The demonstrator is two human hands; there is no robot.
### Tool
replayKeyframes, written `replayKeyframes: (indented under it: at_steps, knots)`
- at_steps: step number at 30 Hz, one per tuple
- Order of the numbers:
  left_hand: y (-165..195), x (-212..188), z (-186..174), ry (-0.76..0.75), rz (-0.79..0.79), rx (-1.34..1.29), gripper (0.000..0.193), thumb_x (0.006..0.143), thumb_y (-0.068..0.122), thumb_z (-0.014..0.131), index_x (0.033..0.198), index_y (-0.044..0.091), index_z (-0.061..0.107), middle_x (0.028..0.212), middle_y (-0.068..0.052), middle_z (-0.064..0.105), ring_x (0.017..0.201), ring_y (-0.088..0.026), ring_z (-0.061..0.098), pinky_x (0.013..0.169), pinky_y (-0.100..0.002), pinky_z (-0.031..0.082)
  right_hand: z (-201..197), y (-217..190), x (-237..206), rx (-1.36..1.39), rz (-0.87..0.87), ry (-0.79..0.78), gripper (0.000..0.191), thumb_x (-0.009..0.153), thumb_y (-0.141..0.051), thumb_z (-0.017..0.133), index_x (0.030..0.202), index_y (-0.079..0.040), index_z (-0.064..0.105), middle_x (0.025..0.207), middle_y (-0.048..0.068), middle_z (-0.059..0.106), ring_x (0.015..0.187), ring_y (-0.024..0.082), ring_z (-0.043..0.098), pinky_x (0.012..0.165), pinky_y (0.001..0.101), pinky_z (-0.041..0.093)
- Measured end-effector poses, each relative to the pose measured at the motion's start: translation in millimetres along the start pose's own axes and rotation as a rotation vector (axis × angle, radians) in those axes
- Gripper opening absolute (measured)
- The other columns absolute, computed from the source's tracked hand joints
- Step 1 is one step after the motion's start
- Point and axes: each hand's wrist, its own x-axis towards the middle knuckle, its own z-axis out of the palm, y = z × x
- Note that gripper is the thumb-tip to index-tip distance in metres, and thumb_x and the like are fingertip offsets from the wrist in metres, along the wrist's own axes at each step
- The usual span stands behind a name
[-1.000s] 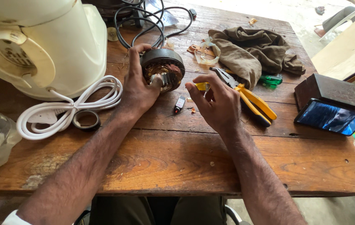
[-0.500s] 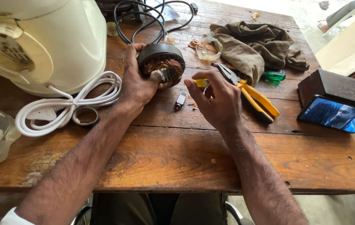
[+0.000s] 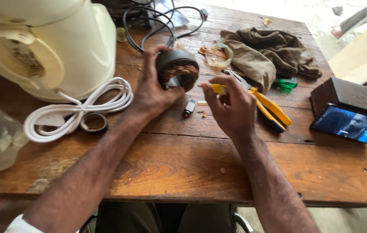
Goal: The person works on a small cylindrical electric motor on a wooden table, using a yellow-handled screwdriver and pliers to adjust or remove components from the motor's end. The person repeatedly pries and manipulates parts of the motor while holding it steady with the other hand.
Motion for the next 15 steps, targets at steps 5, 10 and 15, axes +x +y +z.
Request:
replayKeyframes:
  at_steps: [5, 10, 15]
  knots:
    - [5.4, -5.5, -1.1, -0.022, 0.069, 0.291, 0.119, 0.065, 0.022, 0.099, 0.154, 0.029, 0.020, 0.142, -0.022, 0.045, 0.130, -0.040, 0.054, 0.105, -0.062, 0.052, -1.0, -3.5, -0.7, -0.001, -0.027, 0.054, 0.018, 0.100, -0.021, 0.079, 0.104, -0.006, 0.067, 0.086, 0.003, 0.072, 0.063, 0.007, 0.063, 0.056, 0.0232, 0.051]
    - [3.2, -5.6, -3.4, -0.058, 0.048, 0.327, 0.121, 0.071, 0.032, 0.100, 0.157, 0.035, 0.015, 0.140, -0.018, 0.046, 0.130, -0.037, 0.054, 0.112, -0.067, 0.043, -1.2, -2.8, -1.9, 0.045, -0.004, 0.087, 0.017, 0.104, -0.017, 0.075, 0.106, -0.006, 0.062, 0.085, 0.004, 0.073, 0.068, 0.009, 0.069, 0.060, 0.0245, 0.055]
    - [2.5, -5.0, -6.6, -0.068, 0.045, 0.347, 0.116, 0.076, 0.030, 0.095, 0.157, 0.034, 0.012, 0.134, -0.018, 0.045, 0.128, -0.038, 0.052, 0.110, -0.068, 0.042, 3.3, -0.2, -0.5, 0.069, -0.025, 0.043, 0.019, 0.106, -0.017, 0.073, 0.107, -0.005, 0.058, 0.092, 0.006, 0.074, 0.080, 0.013, 0.076, 0.065, 0.0258, 0.060]
